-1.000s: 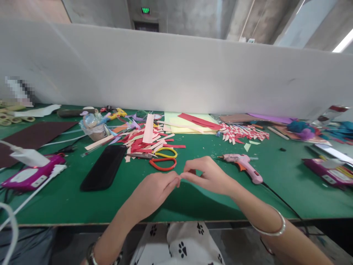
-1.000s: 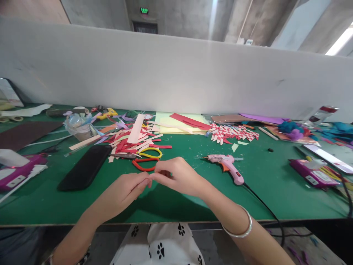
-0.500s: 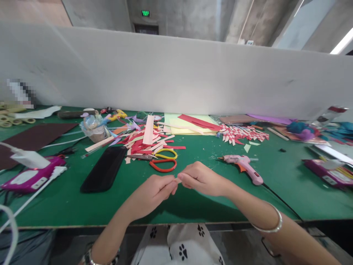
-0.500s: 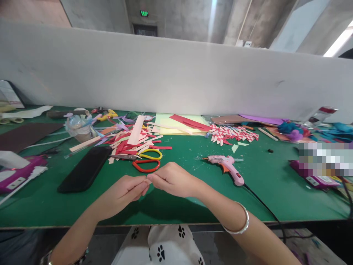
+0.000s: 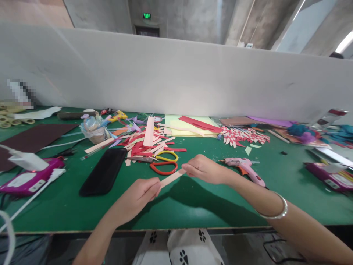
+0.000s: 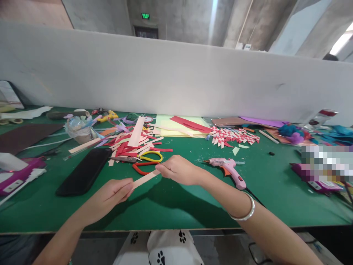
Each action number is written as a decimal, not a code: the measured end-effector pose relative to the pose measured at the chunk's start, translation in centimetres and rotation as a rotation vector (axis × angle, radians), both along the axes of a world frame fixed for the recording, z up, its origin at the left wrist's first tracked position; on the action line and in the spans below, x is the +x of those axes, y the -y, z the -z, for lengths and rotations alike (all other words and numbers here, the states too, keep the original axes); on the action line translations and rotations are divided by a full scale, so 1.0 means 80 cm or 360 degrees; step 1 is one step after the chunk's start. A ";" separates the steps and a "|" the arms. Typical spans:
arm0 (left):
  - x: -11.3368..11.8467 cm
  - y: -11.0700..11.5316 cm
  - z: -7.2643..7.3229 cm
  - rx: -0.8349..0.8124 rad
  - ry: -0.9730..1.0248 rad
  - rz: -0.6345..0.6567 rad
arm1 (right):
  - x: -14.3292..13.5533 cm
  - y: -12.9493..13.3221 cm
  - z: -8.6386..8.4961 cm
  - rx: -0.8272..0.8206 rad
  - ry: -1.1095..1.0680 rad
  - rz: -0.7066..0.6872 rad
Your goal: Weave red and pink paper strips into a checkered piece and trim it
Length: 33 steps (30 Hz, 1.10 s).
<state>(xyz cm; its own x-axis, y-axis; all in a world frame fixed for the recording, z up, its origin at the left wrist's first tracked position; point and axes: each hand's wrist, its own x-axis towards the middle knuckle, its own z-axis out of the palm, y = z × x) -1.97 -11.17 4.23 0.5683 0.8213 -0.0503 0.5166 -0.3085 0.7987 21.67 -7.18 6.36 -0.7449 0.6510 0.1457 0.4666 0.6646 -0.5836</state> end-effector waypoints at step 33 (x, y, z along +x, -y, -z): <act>-0.031 0.006 0.036 0.0773 -0.1038 -0.1271 | 0.022 -0.242 0.077 0.0421 0.0982 0.1193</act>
